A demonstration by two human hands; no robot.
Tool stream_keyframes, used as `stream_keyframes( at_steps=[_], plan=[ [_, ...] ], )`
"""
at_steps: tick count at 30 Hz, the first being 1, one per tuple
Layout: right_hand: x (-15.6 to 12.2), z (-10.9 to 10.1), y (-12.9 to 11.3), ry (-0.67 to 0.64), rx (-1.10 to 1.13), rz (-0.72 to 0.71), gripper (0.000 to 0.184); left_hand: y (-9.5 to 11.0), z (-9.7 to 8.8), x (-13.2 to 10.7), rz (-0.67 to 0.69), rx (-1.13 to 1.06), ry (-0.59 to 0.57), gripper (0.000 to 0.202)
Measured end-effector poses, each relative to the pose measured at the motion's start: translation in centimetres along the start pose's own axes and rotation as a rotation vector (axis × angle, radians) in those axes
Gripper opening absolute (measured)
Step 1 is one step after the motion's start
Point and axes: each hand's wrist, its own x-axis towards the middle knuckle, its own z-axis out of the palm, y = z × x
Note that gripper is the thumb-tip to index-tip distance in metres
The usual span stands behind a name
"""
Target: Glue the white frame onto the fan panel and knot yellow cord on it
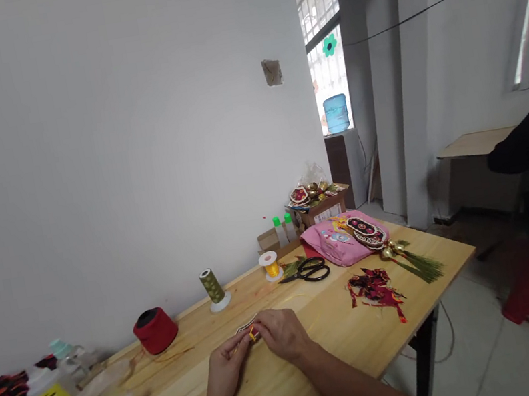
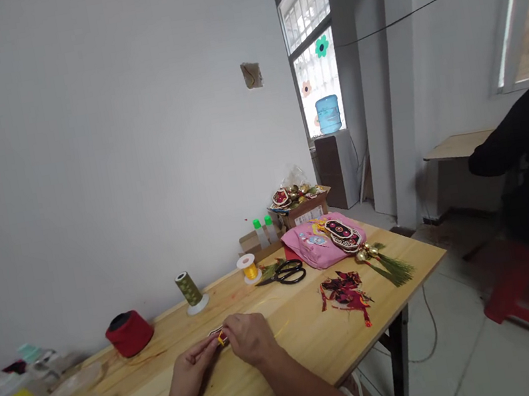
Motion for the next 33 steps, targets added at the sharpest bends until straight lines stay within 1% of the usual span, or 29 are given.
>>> stream_keyframes(
  at_steps=[5, 14, 28, 33],
  plan=[
    [-0.03, -0.18, -0.08, -0.004, -0.009, 0.014, 0.016, 0.11, 0.08, 0.03, -0.007, 0.023, 0.041, 0.034],
    [-0.05, -0.04, 0.07, -0.033, -0.013, 0.033, 0.017, 0.01, 0.33, -0.16, -0.038, 0.025, 0.068, 0.039],
    [-0.03, 0.36, 0.15, -0.008, -0.025, 0.031, 0.018, 0.65, 0.45, -0.51, -0.001, 0.024, 0.045, 0.032],
    [-0.01, 0.39, 0.04, -0.003, -0.028, 0.029, 0.015, 0.45, 0.27, -0.48, 0.012, 0.03, 0.055, 0.03]
  ],
)
